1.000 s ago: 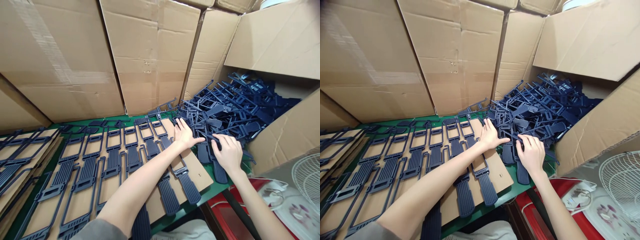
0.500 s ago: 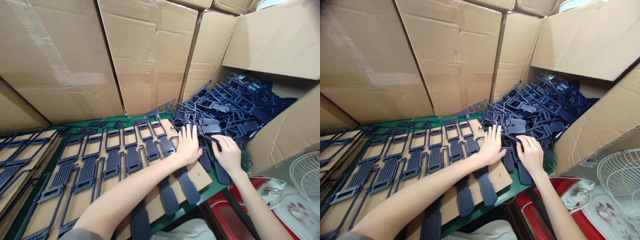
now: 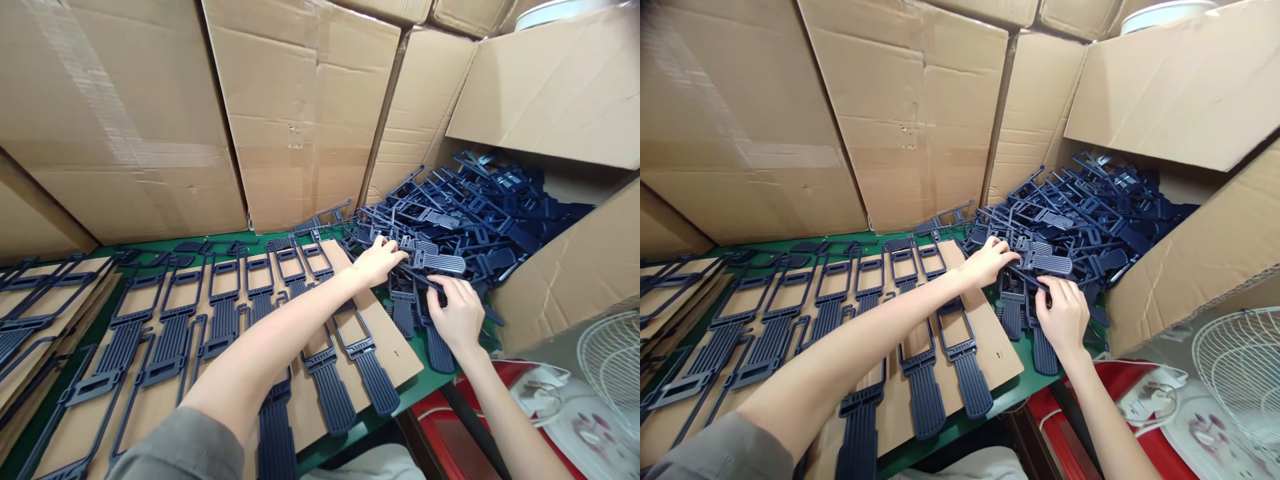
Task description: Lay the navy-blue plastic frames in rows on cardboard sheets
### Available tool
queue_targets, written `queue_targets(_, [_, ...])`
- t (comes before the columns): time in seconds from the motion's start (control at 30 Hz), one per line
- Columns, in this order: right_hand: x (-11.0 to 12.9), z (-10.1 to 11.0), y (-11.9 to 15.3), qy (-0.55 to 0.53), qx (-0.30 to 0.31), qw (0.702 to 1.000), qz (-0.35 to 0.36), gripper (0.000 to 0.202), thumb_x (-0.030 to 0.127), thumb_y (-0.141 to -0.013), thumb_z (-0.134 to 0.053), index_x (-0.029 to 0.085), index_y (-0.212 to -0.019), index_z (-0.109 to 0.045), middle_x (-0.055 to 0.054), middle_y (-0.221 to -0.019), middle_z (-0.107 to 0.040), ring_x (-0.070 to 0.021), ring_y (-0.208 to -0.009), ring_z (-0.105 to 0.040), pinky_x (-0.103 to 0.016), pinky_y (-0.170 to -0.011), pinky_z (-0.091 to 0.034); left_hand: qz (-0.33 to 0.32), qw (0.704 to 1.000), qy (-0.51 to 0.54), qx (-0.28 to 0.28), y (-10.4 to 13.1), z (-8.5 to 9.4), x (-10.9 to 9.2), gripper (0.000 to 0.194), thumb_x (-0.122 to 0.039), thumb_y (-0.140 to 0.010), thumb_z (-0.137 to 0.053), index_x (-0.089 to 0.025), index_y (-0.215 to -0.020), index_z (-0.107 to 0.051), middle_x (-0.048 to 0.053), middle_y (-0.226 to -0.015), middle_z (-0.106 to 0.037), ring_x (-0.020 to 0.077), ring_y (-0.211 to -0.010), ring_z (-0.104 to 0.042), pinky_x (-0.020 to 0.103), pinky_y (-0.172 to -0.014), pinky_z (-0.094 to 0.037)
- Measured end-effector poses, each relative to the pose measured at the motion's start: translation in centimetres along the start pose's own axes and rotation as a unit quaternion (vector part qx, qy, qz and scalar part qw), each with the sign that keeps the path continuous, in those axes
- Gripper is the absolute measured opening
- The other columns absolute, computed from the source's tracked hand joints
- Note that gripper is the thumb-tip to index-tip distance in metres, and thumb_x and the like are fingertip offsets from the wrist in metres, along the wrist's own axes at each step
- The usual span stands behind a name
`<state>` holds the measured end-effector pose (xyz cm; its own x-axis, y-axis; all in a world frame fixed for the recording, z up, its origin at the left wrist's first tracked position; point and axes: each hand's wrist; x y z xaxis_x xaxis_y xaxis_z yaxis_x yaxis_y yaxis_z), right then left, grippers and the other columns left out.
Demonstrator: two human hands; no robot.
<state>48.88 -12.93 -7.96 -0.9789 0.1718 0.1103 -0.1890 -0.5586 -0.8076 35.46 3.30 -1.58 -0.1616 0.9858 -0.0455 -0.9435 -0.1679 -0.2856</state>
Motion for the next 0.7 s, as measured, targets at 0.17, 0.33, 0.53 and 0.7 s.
queue_targets(0.17, [-0.1, -0.2, 0.1, -0.021, 0.0, 1.0, -0.006, 0.025, 0.014, -0.085, -0.047, 0.02, -0.103, -0.063, -0.008, -0.101, -0.068, -0.0261, -0.095, -0.06, -0.038, -0.08, -0.044, -0.053, 0.995, -0.079, 0.019, -2.9, 4.2, 1.9, 0.043, -0.001, -0.079, -0.048, -0.022, -0.113, -0.062, 0.01, -0.113, -0.059, 0.0273, -0.112, -0.048, 0.034, -0.083, -0.048])
queue_targets(0.33, [0.0, -0.4, 0.2, -0.02, 0.007, 1.0, -0.011, 0.023, 0.015, -0.086, -0.048, 0.02, -0.102, -0.063, -0.007, -0.102, -0.068, -0.0256, -0.096, -0.059, -0.037, -0.081, -0.043, -0.007, 0.999, -0.05, -0.011, -5.0, 8.4, 4.0, 0.03, -0.008, -0.078, -0.05, -0.02, -0.099, -0.067, 0.007, -0.098, -0.067, 0.0237, -0.091, -0.062, 0.032, -0.076, -0.046])
queue_targets(0.53, [0.2, -0.4, 0.1, -0.023, 0.008, 1.0, -0.014, 0.024, 0.014, -0.085, -0.048, 0.02, -0.103, -0.063, -0.007, -0.102, -0.068, -0.0256, -0.094, -0.059, -0.037, -0.08, -0.043, 0.017, 0.999, -0.026, -0.012, -5.1, 6.6, 2.8, 0.029, -0.009, -0.077, -0.052, -0.021, -0.096, -0.07, 0.008, -0.096, -0.069, 0.0248, -0.092, -0.063, 0.032, -0.074, -0.047])
queue_targets(0.7, [0.3, -0.4, -0.1, -0.03, 0.009, 0.999, -0.023, 0.024, 0.013, -0.085, -0.047, 0.021, -0.102, -0.063, -0.008, -0.101, -0.068, -0.0263, -0.096, -0.059, -0.039, -0.082, -0.044, 0.001, 1.0, -0.007, 0.005, -6.8, 5.5, 1.0, 0.031, -0.007, -0.076, -0.055, -0.017, -0.1, -0.071, 0.01, -0.097, -0.07, 0.0257, -0.093, -0.064, 0.033, -0.076, -0.048])
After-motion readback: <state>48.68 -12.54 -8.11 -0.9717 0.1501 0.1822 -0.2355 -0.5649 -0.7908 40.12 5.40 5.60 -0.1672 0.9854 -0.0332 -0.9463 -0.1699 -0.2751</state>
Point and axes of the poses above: each hand's wrist, its own y-axis away from the middle knuckle, its own z-axis out of the back of the hand, x = y × z
